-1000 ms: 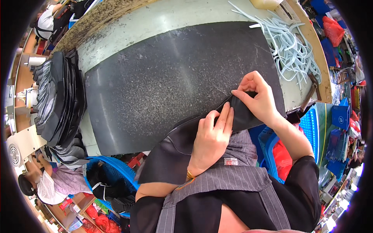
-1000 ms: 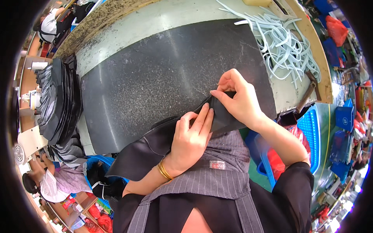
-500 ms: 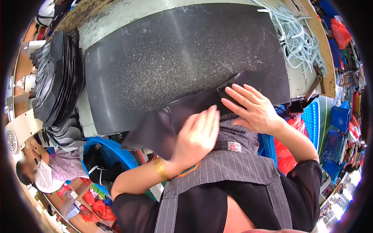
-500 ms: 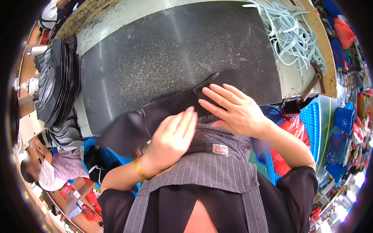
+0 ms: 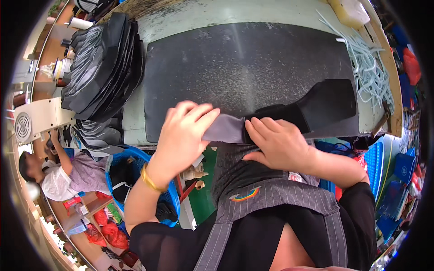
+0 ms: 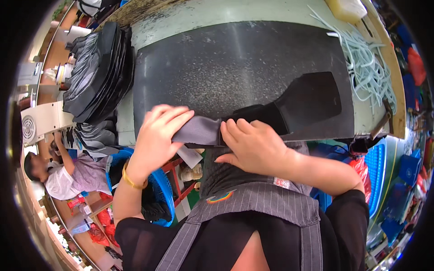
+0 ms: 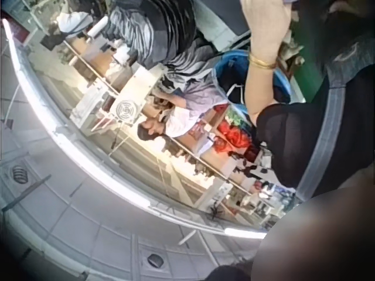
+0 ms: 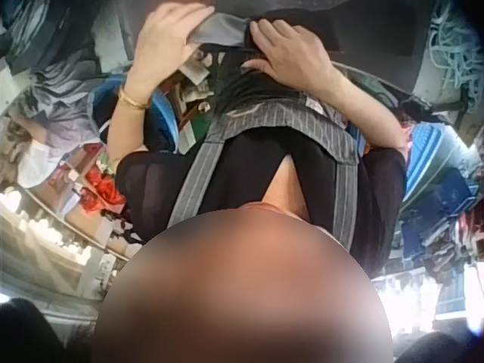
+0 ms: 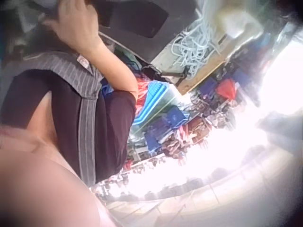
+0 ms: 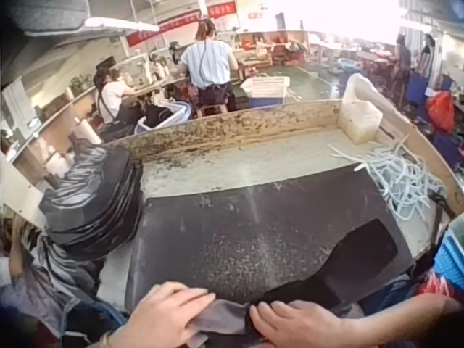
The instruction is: Folding the edges of shoe upper components and using a hammer to secure them on a workbench.
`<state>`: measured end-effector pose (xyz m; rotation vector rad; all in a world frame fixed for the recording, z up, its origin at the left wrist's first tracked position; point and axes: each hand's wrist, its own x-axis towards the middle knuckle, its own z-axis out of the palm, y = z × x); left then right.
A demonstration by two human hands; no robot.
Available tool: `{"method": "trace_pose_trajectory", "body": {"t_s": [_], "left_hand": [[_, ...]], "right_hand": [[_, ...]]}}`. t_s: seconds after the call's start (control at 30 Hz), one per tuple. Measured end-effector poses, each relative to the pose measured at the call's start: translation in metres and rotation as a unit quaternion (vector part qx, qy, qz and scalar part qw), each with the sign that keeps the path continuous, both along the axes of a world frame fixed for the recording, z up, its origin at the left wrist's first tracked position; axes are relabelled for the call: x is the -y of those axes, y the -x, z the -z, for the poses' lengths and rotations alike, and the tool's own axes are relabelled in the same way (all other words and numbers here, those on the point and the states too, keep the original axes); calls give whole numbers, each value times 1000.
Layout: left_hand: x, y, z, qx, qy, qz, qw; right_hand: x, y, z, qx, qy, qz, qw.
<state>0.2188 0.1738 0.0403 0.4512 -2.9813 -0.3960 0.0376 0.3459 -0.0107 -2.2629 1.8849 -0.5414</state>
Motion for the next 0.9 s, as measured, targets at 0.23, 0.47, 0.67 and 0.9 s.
{"method": "trace_pose_trajectory", "body": {"t_s": [0.23, 0.47, 0.67, 0.9], "left_hand": [[-2, -2, 73, -205, -143, -130, 959], [8, 3, 84, -230, -43, -74, 970], [49, 1, 71, -116, 105, 208, 966], [53, -3, 75, -161, -53, 74, 983]], "right_hand": [[20, -31, 14, -156, 53, 85, 983], [24, -39, 19, -239, 60, 2, 969], [28, -43, 22, -99, 39, 83, 991], [33, -41, 28, 1, 18, 40, 999]]}}
